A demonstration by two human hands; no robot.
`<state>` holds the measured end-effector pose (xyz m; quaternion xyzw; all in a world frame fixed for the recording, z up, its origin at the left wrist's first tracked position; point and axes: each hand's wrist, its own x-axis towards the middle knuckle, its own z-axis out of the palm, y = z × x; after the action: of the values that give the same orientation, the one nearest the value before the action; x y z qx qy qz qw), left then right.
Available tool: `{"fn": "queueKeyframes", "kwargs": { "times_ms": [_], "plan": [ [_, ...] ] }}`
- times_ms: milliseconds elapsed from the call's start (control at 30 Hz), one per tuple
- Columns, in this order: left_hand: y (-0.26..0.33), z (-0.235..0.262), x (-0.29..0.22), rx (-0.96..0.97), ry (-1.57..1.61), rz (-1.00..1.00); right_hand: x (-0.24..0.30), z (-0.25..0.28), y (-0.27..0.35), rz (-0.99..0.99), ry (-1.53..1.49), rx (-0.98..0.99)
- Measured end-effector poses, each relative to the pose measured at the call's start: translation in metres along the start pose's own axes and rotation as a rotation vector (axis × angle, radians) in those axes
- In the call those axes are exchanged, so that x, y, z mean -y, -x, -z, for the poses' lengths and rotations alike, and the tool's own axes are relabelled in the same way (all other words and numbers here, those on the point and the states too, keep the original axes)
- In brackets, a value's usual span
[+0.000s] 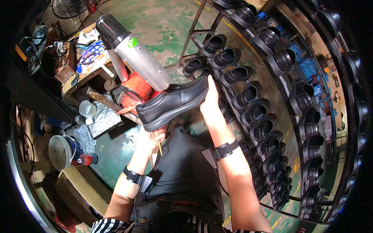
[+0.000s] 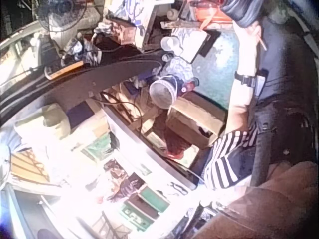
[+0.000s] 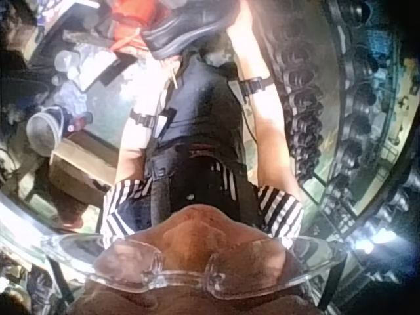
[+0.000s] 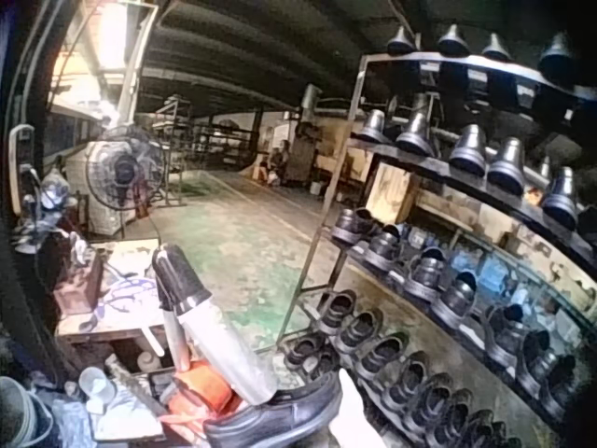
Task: Apply adhesive or primer to the soles and edges of black shoes using a handheld brush.
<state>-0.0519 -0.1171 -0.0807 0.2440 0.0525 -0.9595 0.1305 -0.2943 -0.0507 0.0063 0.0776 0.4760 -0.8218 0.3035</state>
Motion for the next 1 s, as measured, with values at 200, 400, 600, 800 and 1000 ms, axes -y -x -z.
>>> {"fn": "queueKeyframes", "kwargs": {
  "times_ms": [200, 400, 600, 800, 1000],
  "plan": [
    [-0.011, 0.022, 0.005, 0.048, 0.064, 0.057, 0.000, -0.021, 0.010, 0.119, 0.158, -0.049],
    [-0.012, 0.035, 0.010, -0.089, 0.022, 0.041, -0.005, -0.033, 0.014, 0.156, 0.328, -0.012],
    [-0.010, 0.015, 0.010, 0.055, 0.016, 0.084, 0.009, -0.017, -0.005, 0.084, 0.132, 0.049],
    [0.021, -0.029, 0.012, 0.230, -0.077, 0.175, 0.018, 0.054, -0.002, -0.148, -0.197, 0.346],
    [0.039, -0.029, 0.051, 0.175, -0.229, 0.062, 0.010, 0.114, 0.032, -0.073, 0.141, 0.069]
  ]
}}
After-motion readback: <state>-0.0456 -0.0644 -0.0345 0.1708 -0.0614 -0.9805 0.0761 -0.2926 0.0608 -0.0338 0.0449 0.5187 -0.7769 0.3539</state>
